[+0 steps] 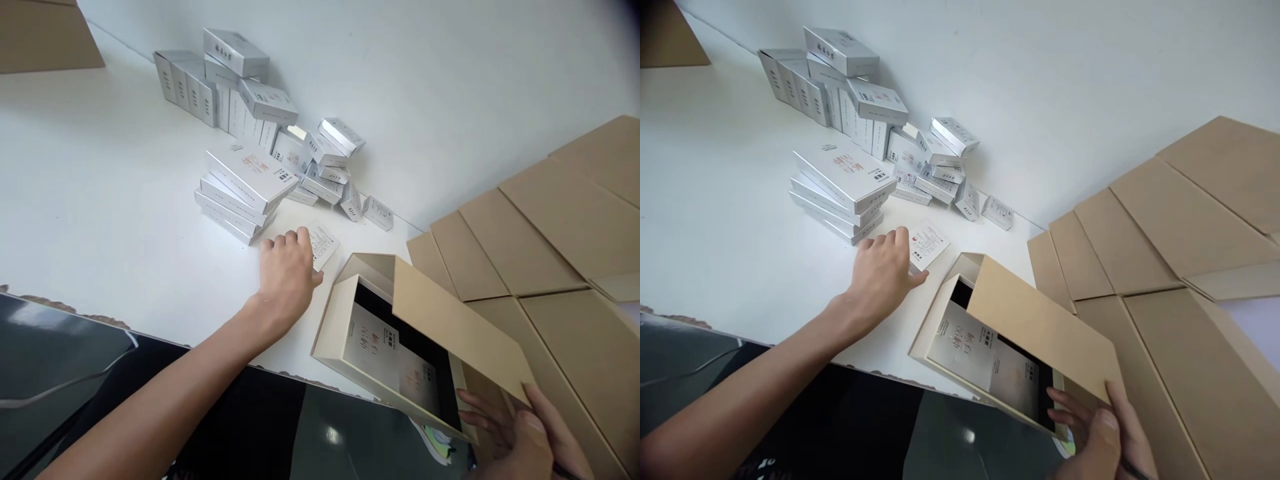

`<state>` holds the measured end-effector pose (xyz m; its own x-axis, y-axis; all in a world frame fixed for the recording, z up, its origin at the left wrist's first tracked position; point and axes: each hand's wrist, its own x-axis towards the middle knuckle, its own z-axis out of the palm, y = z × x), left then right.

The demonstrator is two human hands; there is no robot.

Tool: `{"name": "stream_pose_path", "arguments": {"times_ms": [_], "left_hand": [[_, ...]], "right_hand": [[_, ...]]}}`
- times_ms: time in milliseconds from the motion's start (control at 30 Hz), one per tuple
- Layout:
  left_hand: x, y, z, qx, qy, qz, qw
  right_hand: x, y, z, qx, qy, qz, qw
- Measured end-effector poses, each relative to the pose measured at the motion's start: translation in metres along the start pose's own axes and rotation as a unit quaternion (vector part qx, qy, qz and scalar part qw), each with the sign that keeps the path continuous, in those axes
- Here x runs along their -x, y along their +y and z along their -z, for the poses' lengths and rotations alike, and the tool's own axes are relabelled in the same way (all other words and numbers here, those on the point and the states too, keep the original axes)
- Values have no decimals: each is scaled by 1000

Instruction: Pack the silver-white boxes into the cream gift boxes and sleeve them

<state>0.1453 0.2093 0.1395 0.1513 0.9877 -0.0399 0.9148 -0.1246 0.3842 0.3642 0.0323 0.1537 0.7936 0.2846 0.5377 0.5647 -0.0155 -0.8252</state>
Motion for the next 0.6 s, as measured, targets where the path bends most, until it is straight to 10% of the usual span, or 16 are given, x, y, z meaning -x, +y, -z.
{"name": "stream_pose_path", "arguments": {"times_ms": [267,433,600], "left_hand": [[62,-26,27,210,234,-120,942],[74,-47,3,37,76,-384,919],[85,-90,6,-23,93,-329,940]], "right_hand": [[7,-4,-7,4,22,20,1000],[4,2,-2,-9,-5,11,1000],[11,-3,-4,-1,20,7,1000]]}}
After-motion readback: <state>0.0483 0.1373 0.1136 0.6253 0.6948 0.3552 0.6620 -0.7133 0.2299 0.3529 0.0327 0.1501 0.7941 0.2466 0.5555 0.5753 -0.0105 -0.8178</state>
